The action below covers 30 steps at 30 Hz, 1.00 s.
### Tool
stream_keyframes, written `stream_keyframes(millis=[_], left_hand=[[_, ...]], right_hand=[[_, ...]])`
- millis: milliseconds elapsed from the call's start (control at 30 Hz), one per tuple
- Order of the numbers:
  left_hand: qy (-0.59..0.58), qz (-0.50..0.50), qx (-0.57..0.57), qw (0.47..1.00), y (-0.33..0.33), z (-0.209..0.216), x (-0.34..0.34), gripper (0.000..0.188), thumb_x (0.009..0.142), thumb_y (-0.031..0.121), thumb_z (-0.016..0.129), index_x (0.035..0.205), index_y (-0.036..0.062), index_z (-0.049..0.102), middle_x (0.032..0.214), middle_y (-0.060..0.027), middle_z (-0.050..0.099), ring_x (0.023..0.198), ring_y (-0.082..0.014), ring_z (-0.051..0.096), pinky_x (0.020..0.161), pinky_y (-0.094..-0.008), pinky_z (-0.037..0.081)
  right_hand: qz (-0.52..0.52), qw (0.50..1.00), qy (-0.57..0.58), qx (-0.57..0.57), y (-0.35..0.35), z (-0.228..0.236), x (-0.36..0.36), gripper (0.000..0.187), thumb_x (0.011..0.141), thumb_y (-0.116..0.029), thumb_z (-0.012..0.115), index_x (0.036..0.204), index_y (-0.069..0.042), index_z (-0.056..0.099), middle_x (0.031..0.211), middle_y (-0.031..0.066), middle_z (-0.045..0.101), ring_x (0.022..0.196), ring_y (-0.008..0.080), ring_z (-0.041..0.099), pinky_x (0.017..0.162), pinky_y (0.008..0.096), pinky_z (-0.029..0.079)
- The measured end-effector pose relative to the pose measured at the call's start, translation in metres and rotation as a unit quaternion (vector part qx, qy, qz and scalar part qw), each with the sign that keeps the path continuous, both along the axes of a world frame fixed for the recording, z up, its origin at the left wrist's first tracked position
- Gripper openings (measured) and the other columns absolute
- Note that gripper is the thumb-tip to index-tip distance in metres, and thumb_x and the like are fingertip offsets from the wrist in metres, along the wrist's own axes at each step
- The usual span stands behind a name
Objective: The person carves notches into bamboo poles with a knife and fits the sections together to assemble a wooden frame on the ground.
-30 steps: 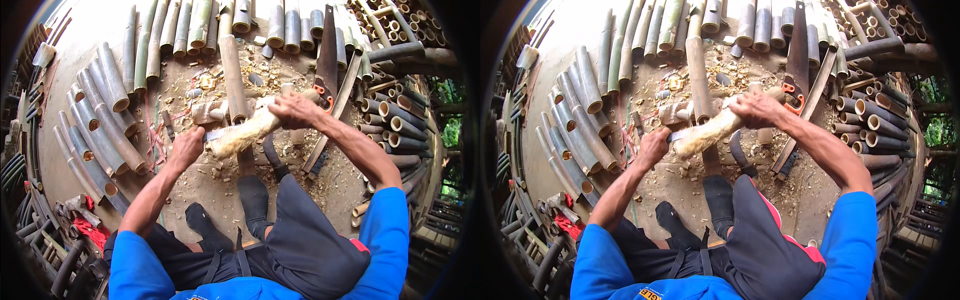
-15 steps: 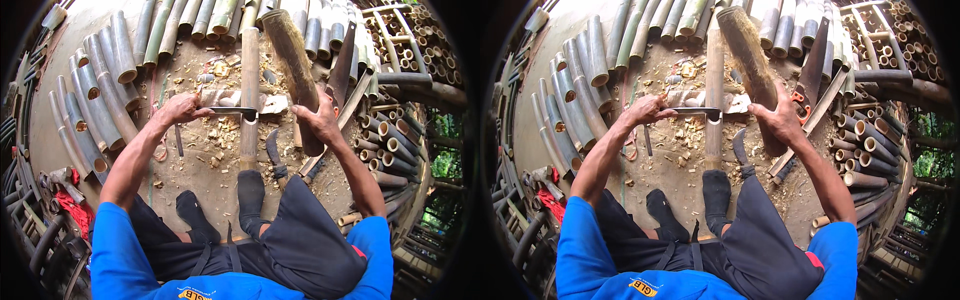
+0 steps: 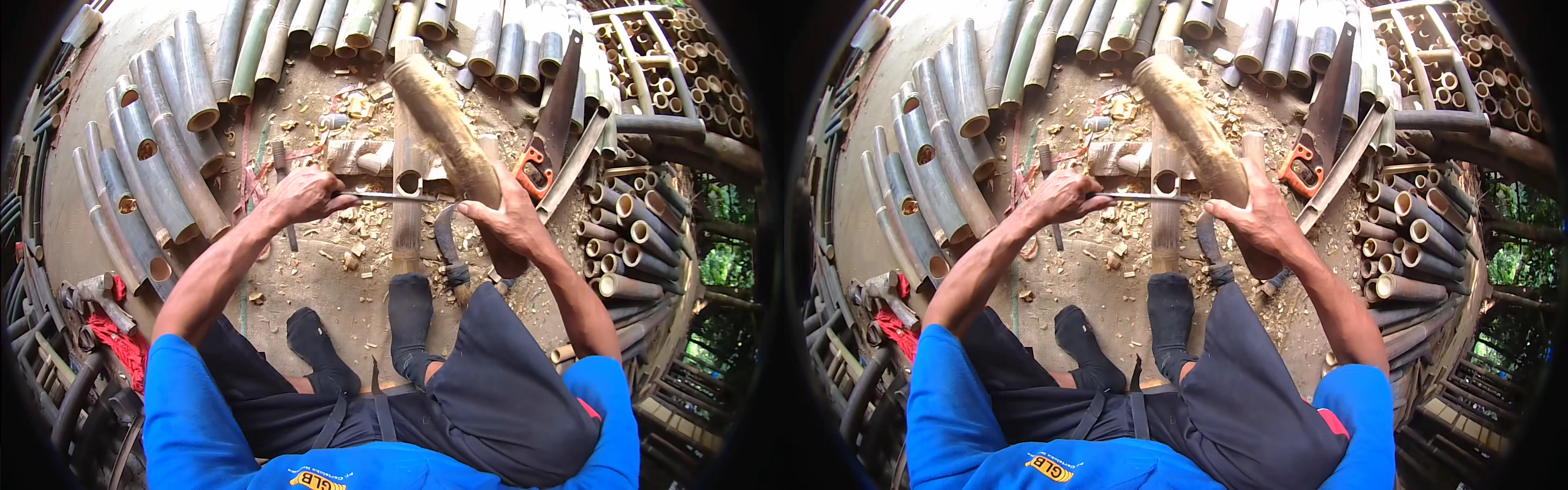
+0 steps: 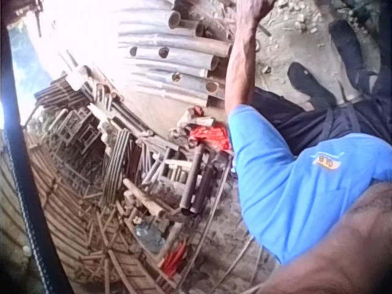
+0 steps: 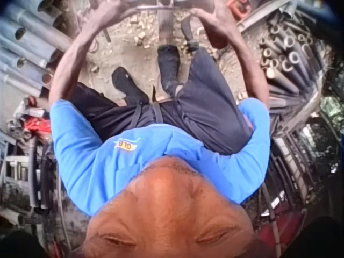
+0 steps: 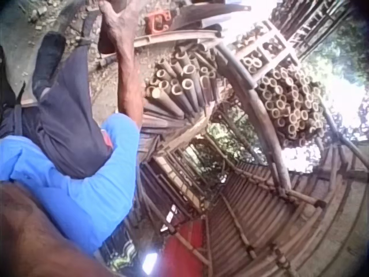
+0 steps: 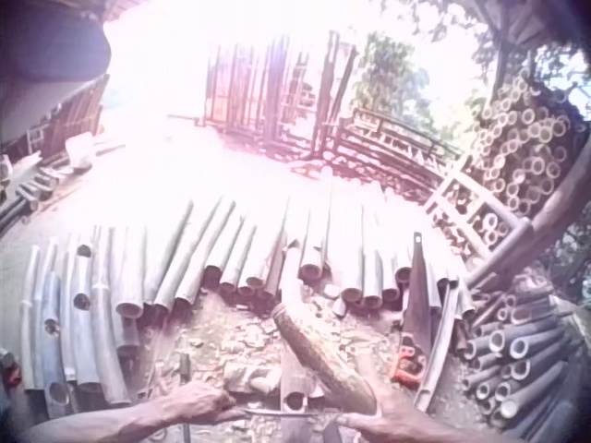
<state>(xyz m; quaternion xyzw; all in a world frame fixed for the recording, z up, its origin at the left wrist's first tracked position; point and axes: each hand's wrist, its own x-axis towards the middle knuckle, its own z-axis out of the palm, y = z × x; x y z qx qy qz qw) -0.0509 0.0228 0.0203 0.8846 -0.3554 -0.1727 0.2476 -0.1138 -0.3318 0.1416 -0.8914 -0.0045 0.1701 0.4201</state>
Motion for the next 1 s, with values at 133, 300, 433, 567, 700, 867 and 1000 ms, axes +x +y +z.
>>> stream_keyframes(millis=[133,300,433,567,700,867,1000], left_hand=[[0.006,0.084,0.013,0.996,-0.026,0.001,0.022,0.060,0.095,0.058,0.065,0.074,0.0027,0.074,0.058,-0.0206,0.059,0.054,-0.0367,0.062,0.055,-0.0478,0.046],[0.019,0.066,0.009,0.998,-0.030,-0.007,0.030,0.066,0.093,0.061,0.066,0.072,-0.0006,0.071,0.061,-0.0235,0.060,0.057,-0.0401,0.063,0.056,-0.0505,0.047],[-0.036,0.030,0.065,0.997,-0.032,-0.011,0.026,0.052,0.098,0.053,0.064,0.081,0.0051,0.073,0.057,-0.0112,0.059,0.048,-0.0243,0.055,0.047,-0.0412,0.045],[-0.084,-0.139,0.130,0.978,-0.018,-0.017,-0.011,0.040,0.101,0.045,0.061,0.077,0.0133,0.057,0.065,-0.0003,0.057,0.053,-0.0113,0.051,0.045,-0.0322,0.043],[-0.083,0.161,0.027,0.983,-0.008,-0.024,-0.044,0.023,0.091,0.031,0.073,0.094,0.0113,0.061,0.083,-0.0069,0.063,0.071,-0.0249,0.063,0.069,-0.0457,0.052],[-0.180,0.487,0.008,0.855,0.029,-0.042,-0.009,0.049,0.087,0.020,0.071,0.132,0.0068,0.059,0.113,-0.0208,0.062,0.105,-0.0406,0.065,0.088,-0.0516,0.052],[-0.154,0.531,0.050,0.832,0.063,-0.068,-0.005,0.053,0.087,0.022,0.073,0.134,0.0046,0.056,0.117,-0.0207,0.060,0.109,-0.0402,0.064,0.091,-0.0516,0.052]], right_hand=[[-0.064,0.996,-0.021,0.064,-0.009,-0.006,-0.014,0.074,0.084,-0.035,0.081,0.139,0.001,0.049,0.125,0.0200,0.066,0.115,0.0284,0.064,0.100,0.0408,0.049],[-0.168,0.977,-0.082,0.106,0.002,-0.026,-0.074,0.070,0.088,-0.037,0.078,0.138,0.001,0.049,0.120,0.0175,0.066,0.113,0.0260,0.063,0.103,0.0404,0.048],[-0.128,0.991,0.028,0.036,-0.020,-0.048,-0.110,0.070,0.085,-0.038,0.080,0.135,0.001,0.050,0.117,0.0168,0.065,0.110,0.0251,0.063,0.101,0.0392,0.048],[-0.178,0.971,0.080,0.137,-0.028,-0.039,-0.109,0.069,0.084,-0.036,0.081,0.133,0.001,0.051,0.113,0.0132,0.065,0.104,0.0220,0.063,0.094,0.0359,0.051],[-0.354,0.928,-0.015,0.116,-0.045,-0.061,-0.116,0.068,0.083,-0.030,0.083,0.133,0.003,0.051,0.113,0.0131,0.064,0.101,0.0210,0.063,0.091,0.0359,0.052],[-0.486,0.868,-0.091,-0.037,-0.108,-0.118,-0.160,0.079,0.083,-0.029,0.082,0.136,0.014,0.044,0.130,0.0273,0.055,0.118,0.0343,0.057,0.105,0.0414,0.044],[-0.512,0.852,-0.059,-0.092,-0.131,-0.148,-0.193,0.079,0.082,-0.028,0.080,0.135,0.017,0.042,0.131,0.0305,0.053,0.119,0.0382,0.055,0.108,0.0456,0.040]])
